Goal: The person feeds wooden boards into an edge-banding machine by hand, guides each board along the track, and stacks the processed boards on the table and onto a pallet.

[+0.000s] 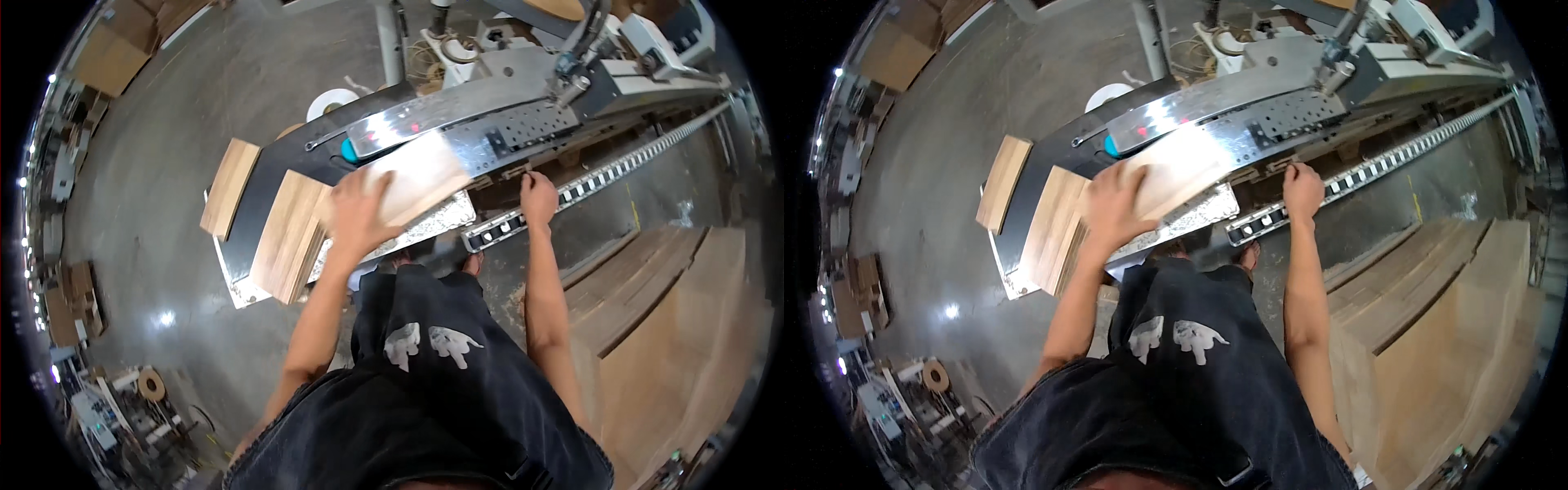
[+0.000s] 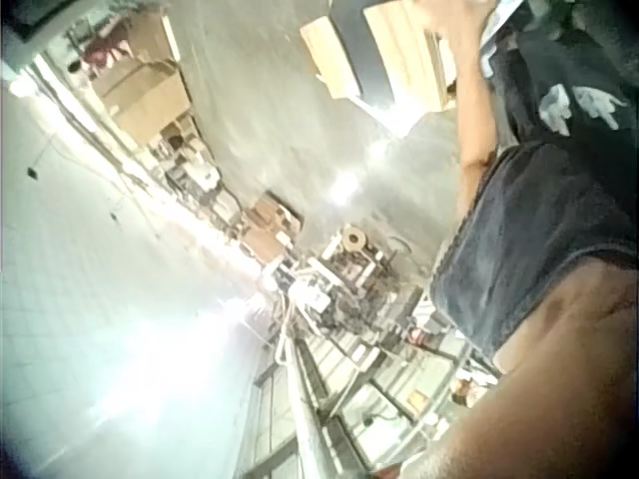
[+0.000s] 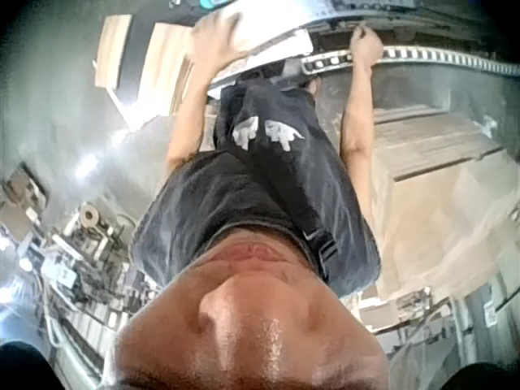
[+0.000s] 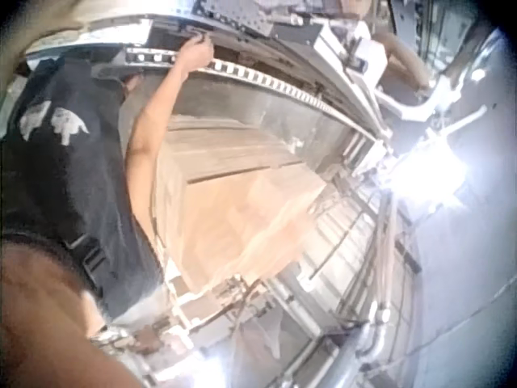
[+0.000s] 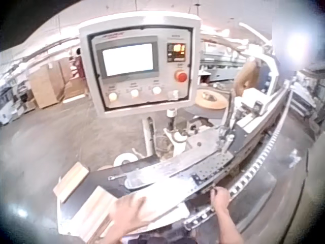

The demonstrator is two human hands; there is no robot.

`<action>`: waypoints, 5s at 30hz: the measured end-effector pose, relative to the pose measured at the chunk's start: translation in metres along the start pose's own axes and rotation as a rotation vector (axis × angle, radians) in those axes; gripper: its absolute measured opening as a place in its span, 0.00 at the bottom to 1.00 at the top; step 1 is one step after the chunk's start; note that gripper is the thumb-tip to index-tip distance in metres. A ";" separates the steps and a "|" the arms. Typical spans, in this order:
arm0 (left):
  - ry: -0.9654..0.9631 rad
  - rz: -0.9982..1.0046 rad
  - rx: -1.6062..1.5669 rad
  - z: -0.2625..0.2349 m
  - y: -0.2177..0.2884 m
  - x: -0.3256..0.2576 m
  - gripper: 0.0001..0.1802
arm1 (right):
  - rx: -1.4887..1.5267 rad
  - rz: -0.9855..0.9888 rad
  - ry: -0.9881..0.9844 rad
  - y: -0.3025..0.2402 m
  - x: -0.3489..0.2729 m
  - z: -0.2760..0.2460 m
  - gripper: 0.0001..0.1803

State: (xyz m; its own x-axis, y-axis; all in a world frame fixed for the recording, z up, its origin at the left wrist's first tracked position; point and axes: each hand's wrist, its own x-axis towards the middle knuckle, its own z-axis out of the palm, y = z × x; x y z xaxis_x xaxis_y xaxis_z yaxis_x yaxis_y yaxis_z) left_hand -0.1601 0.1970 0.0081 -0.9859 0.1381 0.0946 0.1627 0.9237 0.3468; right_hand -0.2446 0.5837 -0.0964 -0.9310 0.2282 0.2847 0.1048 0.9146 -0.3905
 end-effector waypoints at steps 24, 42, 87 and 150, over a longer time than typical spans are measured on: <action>-0.091 0.042 -0.053 0.092 0.074 0.091 0.42 | 0.502 0.089 -0.360 -0.159 -0.079 0.018 0.52; -0.098 -0.266 -0.068 0.085 0.075 0.027 0.48 | 0.612 0.114 -0.279 -0.079 -0.019 0.027 0.66; 0.219 -0.553 -0.100 0.064 0.054 -0.146 0.36 | 0.377 -0.182 -0.088 0.071 0.032 0.001 0.07; -0.104 -0.018 0.062 0.087 0.043 0.055 0.45 | -0.066 -0.022 -0.174 -0.055 -0.054 0.007 0.14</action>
State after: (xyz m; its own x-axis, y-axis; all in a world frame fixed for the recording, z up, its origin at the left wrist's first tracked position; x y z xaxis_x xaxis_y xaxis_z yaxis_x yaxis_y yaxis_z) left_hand -0.2105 0.2756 -0.0531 -0.9880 0.1543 -0.0099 0.1449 0.9463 0.2890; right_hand -0.2026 0.5186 -0.0967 -0.9791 0.1519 0.1350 0.1009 0.9400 -0.3258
